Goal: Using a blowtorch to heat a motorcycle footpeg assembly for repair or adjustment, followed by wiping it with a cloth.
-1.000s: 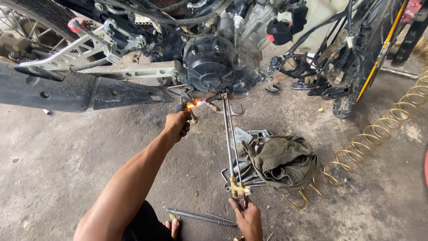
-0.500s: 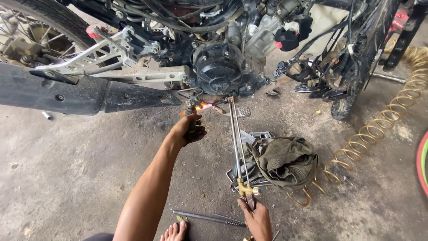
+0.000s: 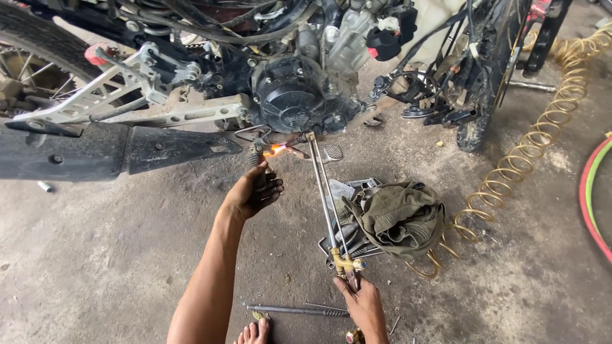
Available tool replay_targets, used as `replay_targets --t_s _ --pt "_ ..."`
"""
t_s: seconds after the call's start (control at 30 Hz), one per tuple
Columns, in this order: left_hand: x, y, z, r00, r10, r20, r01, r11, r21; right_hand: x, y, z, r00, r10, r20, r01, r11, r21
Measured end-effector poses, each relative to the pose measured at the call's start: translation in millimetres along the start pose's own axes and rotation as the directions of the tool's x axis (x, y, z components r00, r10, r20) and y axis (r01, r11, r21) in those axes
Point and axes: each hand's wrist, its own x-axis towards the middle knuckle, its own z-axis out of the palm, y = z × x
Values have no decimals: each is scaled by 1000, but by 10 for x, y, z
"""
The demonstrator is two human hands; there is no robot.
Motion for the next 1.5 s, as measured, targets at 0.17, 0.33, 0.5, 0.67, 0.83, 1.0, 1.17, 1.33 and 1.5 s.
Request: replay_targets --t_s 0.17,0.33,0.5,0.67,0.83,1.0,1.17,1.33,1.5 --pt "369 3 -170 994 -26 105 41 989 -142 79 102 68 1000 22 -18 -22 1000 -10" --pt "397 59 -93 999 -38 30 43 980 -195 84 34 31 1000 16 25 -15 999 -28" --pt "428 62 -120 996 -41 73 58 969 -239 133 111 98 1000 -11 19 11 1000 3" --pt "463 84 -164 998 -57 38 65 966 -250 123 80 92 1000 1 27 -2 1000 30" --pt "482 112 -199 978 -83 193 119 976 -184 160 134 124 999 19 38 -20 1000 7" --pt "505 84 -120 994 -60 88 73 986 -153 146 87 111 999 -31 40 31 999 -9" --pt "428 98 -61 997 -50 61 54 995 -78 163 119 117 999 -26 42 27 1000 -6" --pt "458 75 -100 995 -30 90 38 995 -93 126 77 73 999 -26 42 27 999 -18" --pt "561 44 -168 994 -25 106 33 996 -81 119 65 66 998 -47 39 48 999 -15"
